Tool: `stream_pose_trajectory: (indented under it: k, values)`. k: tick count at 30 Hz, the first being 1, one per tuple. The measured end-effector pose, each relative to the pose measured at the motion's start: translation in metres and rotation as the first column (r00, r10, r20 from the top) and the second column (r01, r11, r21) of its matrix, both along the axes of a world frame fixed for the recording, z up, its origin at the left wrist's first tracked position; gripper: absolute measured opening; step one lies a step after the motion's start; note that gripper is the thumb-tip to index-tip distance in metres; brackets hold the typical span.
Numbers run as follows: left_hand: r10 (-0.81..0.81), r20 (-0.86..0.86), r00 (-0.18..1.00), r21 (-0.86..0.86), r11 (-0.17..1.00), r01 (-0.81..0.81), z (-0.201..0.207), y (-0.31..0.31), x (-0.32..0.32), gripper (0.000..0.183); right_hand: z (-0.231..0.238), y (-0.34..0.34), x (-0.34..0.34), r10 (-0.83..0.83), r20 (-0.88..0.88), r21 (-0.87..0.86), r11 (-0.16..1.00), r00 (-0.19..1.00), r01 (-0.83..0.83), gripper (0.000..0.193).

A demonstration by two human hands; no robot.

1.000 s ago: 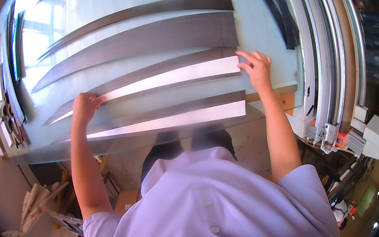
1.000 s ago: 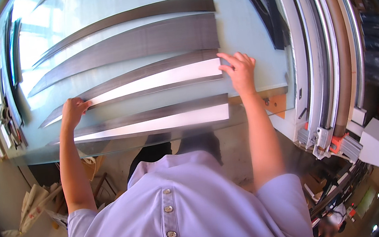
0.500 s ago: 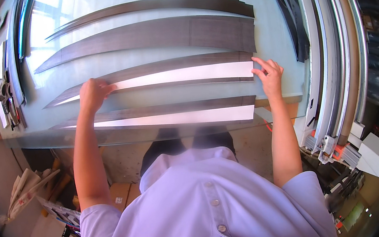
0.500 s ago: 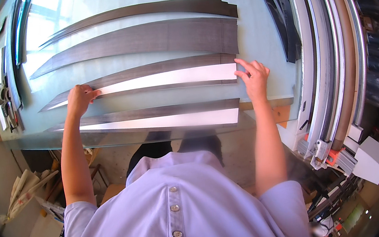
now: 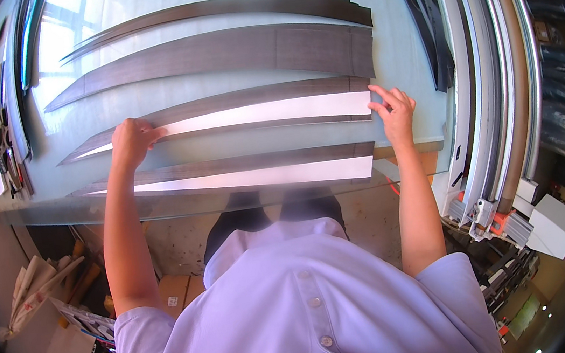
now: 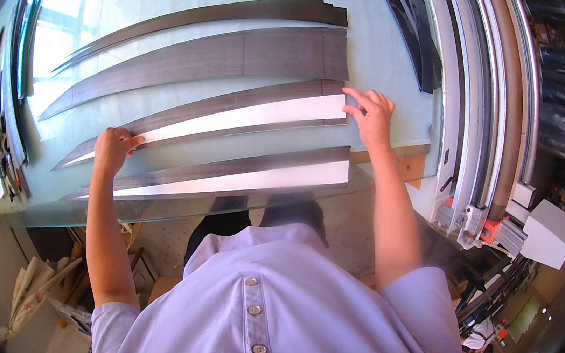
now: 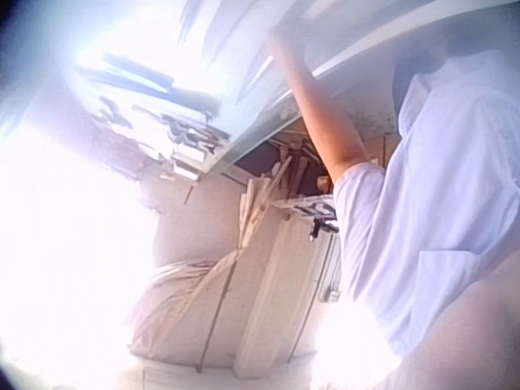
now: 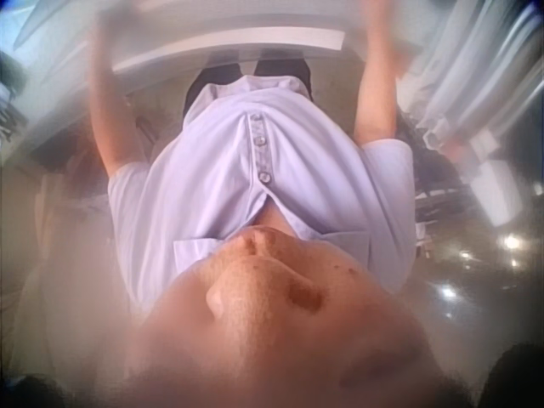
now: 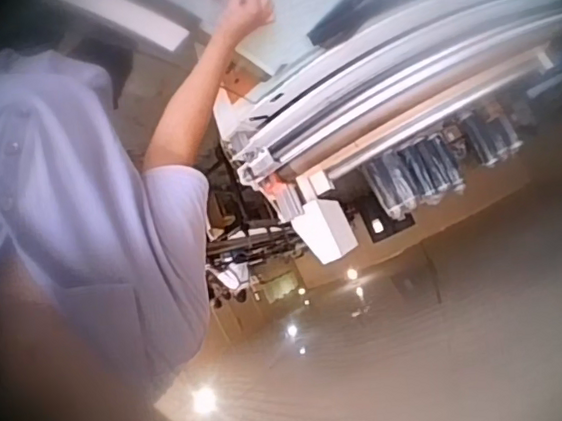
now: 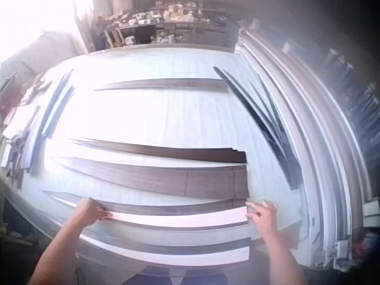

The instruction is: The person organizes strips of material on a glass table by hand, sliding them into alignment and stacking them.

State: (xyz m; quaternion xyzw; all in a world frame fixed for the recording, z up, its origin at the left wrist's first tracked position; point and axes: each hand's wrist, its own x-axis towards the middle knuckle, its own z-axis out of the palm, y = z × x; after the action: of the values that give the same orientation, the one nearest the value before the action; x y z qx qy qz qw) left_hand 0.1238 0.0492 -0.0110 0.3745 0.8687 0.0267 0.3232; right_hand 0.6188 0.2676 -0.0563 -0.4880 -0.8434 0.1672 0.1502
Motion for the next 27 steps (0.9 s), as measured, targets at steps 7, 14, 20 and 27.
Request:
stream_pose_trajectory:
  k: [7,14,20,27]
  values:
    - [0.01,0.019,1.0,-0.007,1.0,-0.01,-0.003,-0.002,-0.001,0.029,0.001,0.0,0.0,-0.011,0.012,-0.015,1.0,1.0,0.011,0.037]
    - [-0.076,-0.048,0.996,-0.005,0.997,0.076,-0.004,0.011,0.016,0.034,0.014,-0.045,-0.111,-0.067,-0.047,0.15,0.986,0.997,0.074,0.048]
    - [-0.291,-0.283,0.914,-0.123,0.956,0.267,0.005,0.02,0.026,0.044,-0.016,-0.05,-0.183,-0.04,0.086,0.205,0.979,0.995,0.022,0.069]
    - [-0.232,-0.338,0.912,-0.174,0.968,0.181,-0.001,-0.004,-0.009,0.047,-0.02,-0.049,-0.18,-0.065,0.137,0.196,0.98,0.988,0.037,0.073]
